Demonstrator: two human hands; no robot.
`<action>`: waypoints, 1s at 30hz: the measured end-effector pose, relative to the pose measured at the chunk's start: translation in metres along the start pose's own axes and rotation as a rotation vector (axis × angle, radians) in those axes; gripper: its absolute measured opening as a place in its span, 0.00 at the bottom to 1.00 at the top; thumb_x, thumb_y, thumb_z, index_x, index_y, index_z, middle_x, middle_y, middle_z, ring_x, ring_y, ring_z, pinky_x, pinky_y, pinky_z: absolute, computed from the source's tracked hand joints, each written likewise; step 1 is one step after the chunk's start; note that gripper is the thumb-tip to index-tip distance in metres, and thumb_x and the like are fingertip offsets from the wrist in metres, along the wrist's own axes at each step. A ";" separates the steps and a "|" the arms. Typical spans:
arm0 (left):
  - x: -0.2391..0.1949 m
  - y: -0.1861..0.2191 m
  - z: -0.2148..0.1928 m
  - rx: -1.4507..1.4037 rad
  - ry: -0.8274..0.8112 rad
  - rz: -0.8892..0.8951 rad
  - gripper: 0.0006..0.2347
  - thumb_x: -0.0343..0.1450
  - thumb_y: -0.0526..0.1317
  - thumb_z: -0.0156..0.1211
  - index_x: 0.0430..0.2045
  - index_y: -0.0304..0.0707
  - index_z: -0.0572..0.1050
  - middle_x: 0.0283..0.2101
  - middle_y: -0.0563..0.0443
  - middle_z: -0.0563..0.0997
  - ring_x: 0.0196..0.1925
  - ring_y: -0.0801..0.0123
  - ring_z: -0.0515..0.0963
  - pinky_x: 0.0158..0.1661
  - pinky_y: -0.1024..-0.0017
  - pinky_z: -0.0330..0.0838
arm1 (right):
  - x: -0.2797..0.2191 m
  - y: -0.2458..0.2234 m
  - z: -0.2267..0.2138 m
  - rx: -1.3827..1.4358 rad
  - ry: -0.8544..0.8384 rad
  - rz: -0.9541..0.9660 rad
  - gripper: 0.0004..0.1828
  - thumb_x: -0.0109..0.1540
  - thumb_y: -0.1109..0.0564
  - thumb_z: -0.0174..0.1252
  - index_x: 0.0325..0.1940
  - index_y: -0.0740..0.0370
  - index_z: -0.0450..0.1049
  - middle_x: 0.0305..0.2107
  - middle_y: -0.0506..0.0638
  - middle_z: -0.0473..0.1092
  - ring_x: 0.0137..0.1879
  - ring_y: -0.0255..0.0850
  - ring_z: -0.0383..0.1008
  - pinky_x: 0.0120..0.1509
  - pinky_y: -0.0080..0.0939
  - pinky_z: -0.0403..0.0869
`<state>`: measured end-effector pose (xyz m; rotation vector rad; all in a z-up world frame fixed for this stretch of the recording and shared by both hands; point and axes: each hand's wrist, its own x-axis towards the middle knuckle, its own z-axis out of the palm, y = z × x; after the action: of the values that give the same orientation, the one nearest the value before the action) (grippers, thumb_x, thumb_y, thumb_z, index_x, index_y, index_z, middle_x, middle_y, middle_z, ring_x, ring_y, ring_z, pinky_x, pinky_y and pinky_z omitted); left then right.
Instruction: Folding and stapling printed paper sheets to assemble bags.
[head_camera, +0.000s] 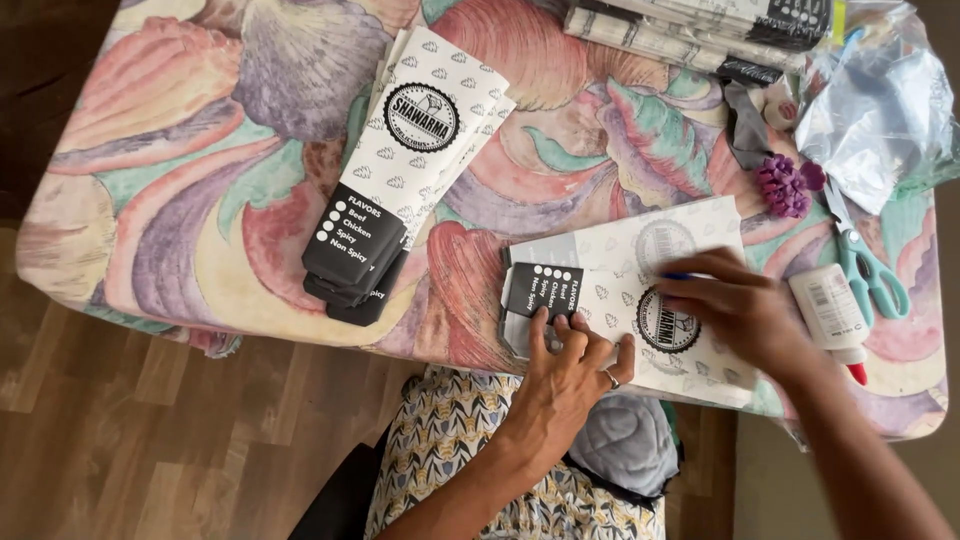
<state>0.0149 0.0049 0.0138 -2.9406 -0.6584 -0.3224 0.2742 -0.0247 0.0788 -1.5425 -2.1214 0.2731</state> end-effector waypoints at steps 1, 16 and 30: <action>0.000 0.001 0.001 -0.001 0.002 0.002 0.41 0.57 0.35 0.67 0.68 0.55 0.54 0.54 0.48 0.62 0.56 0.62 0.63 0.64 0.38 0.60 | -0.026 0.014 -0.010 -0.002 0.001 0.002 0.14 0.60 0.60 0.63 0.50 0.64 0.80 0.49 0.57 0.76 0.54 0.51 0.76 0.58 0.45 0.79; -0.002 0.004 0.002 -0.070 0.057 -0.030 0.35 0.57 0.41 0.67 0.62 0.60 0.62 0.45 0.56 0.62 0.49 0.62 0.64 0.64 0.38 0.59 | 0.114 -0.045 0.068 0.357 -0.077 -0.368 0.14 0.66 0.58 0.58 0.48 0.74 0.77 0.47 0.58 0.76 0.53 0.54 0.73 0.56 0.51 0.76; -0.003 0.005 0.016 -0.050 0.137 -0.031 0.40 0.56 0.32 0.64 0.66 0.55 0.55 0.52 0.53 0.62 0.51 0.63 0.63 0.66 0.37 0.59 | 0.018 0.010 0.015 0.274 0.003 -0.063 0.11 0.61 0.60 0.63 0.47 0.64 0.80 0.47 0.56 0.78 0.56 0.50 0.77 0.63 0.48 0.75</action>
<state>0.0178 0.0016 -0.0030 -2.9244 -0.6866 -0.5457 0.2706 -0.0029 0.0661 -1.3141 -2.0283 0.5158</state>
